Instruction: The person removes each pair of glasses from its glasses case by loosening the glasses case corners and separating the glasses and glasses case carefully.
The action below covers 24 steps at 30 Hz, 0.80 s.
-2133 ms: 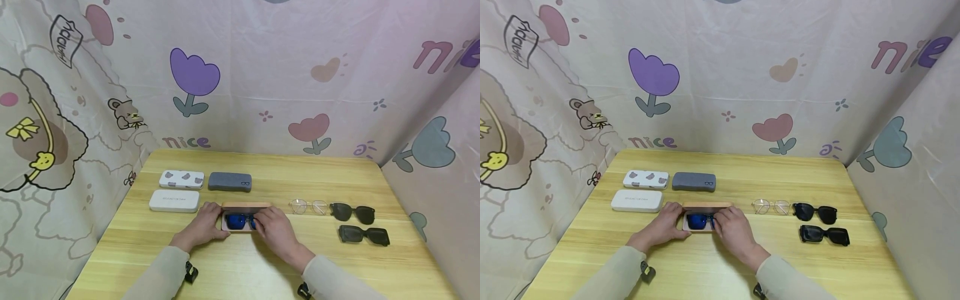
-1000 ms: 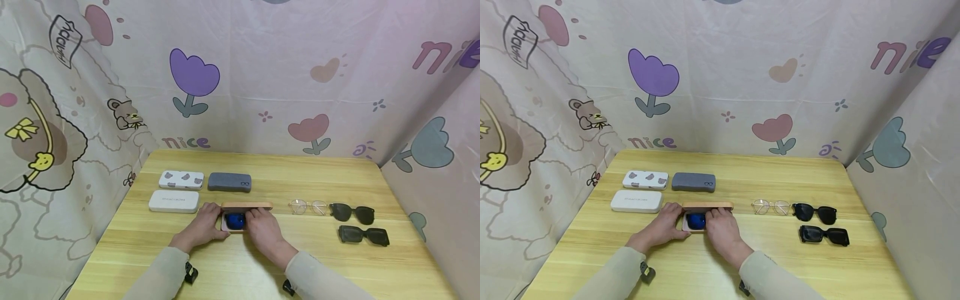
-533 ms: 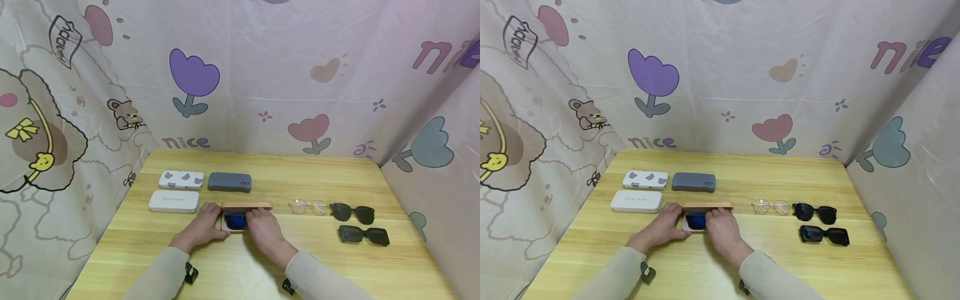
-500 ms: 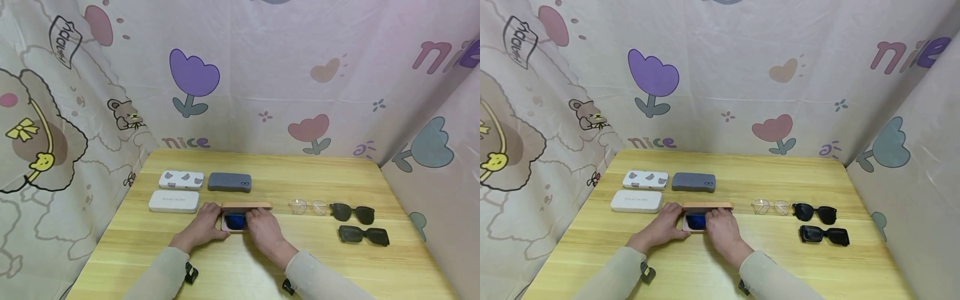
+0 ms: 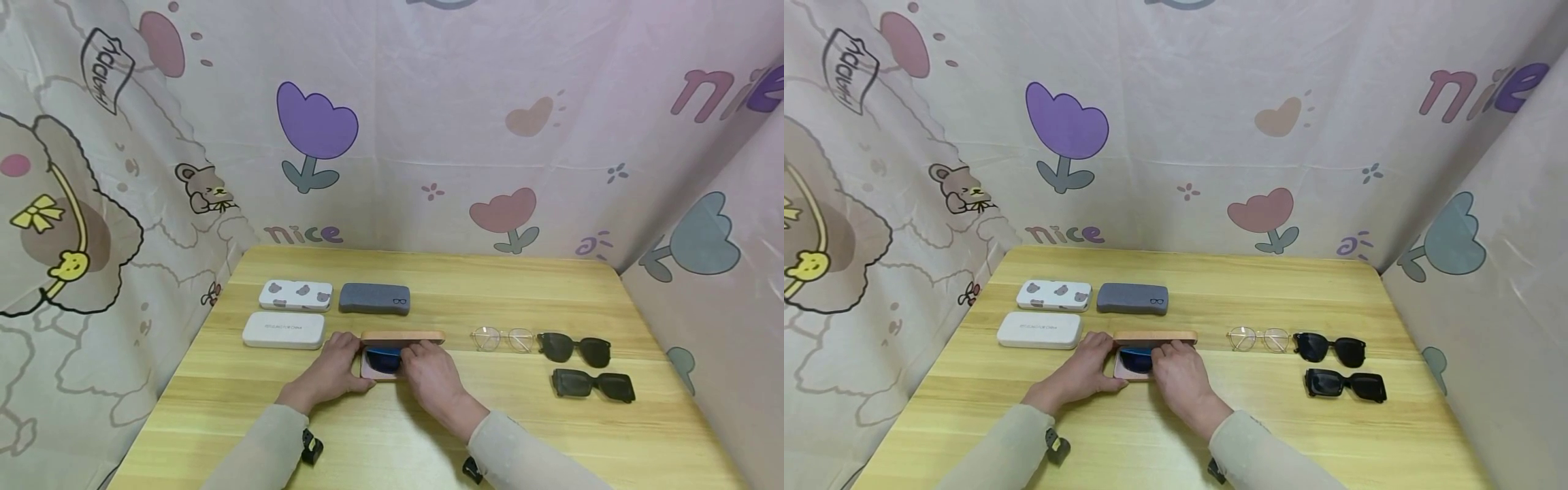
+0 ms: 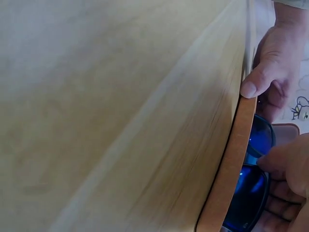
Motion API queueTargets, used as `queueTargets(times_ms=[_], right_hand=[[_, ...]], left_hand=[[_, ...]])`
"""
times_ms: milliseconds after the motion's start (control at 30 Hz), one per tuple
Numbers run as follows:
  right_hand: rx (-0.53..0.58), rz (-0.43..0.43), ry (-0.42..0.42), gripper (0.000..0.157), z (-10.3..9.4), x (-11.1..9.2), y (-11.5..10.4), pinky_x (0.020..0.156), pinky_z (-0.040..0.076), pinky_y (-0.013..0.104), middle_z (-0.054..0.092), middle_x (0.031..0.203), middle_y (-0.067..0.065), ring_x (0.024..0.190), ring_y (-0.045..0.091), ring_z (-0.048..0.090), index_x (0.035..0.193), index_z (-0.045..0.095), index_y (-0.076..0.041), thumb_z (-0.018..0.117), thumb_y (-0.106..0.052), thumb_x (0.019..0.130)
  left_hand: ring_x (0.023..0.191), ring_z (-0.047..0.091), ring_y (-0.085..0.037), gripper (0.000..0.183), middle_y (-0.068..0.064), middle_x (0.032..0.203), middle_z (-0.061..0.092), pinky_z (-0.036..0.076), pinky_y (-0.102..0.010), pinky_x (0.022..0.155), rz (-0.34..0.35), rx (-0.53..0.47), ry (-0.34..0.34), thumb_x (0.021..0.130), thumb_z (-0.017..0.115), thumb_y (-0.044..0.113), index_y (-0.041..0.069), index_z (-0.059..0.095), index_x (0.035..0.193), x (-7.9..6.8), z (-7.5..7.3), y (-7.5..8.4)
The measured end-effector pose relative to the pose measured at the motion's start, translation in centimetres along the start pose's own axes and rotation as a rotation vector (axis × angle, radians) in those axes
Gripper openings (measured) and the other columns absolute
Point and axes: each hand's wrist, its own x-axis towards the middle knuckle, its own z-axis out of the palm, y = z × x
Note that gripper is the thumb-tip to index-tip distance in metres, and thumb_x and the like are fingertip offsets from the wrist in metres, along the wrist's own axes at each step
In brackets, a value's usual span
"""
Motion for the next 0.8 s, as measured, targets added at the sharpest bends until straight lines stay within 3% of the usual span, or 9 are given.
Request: queueTargets(times_ms=[500,800], right_hand=[[0.046,-0.063,0.016,0.022,-2.0,0.1,0.6,0.078,0.055,0.030,0.073,0.085,-0.001,0.082,0.016,0.065,0.085,0.070,-0.012,0.089,-0.023,0.083],[0.130,-0.089,-0.028,0.023,-4.4,-2.3,3.4,0.073,0.057,0.027,0.070,0.084,-0.001,0.078,0.012,0.060,0.086,0.067,-0.011,0.088,-0.016,0.080]], left_hand=[[0.123,0.048,-0.025,0.083,-0.007,0.128,0.060,0.046,-0.047,0.112,-0.022,-0.012,-0.020,0.077,0.092,0.046,-0.003,0.061,0.136,0.0,0.0,-0.1],[0.125,0.048,-0.027,0.085,-0.008,0.130,0.060,0.044,-0.047,0.113,-0.021,0.005,-0.029,0.078,0.091,0.048,-0.004,0.060,0.137,0.1,-0.1,-0.1]])
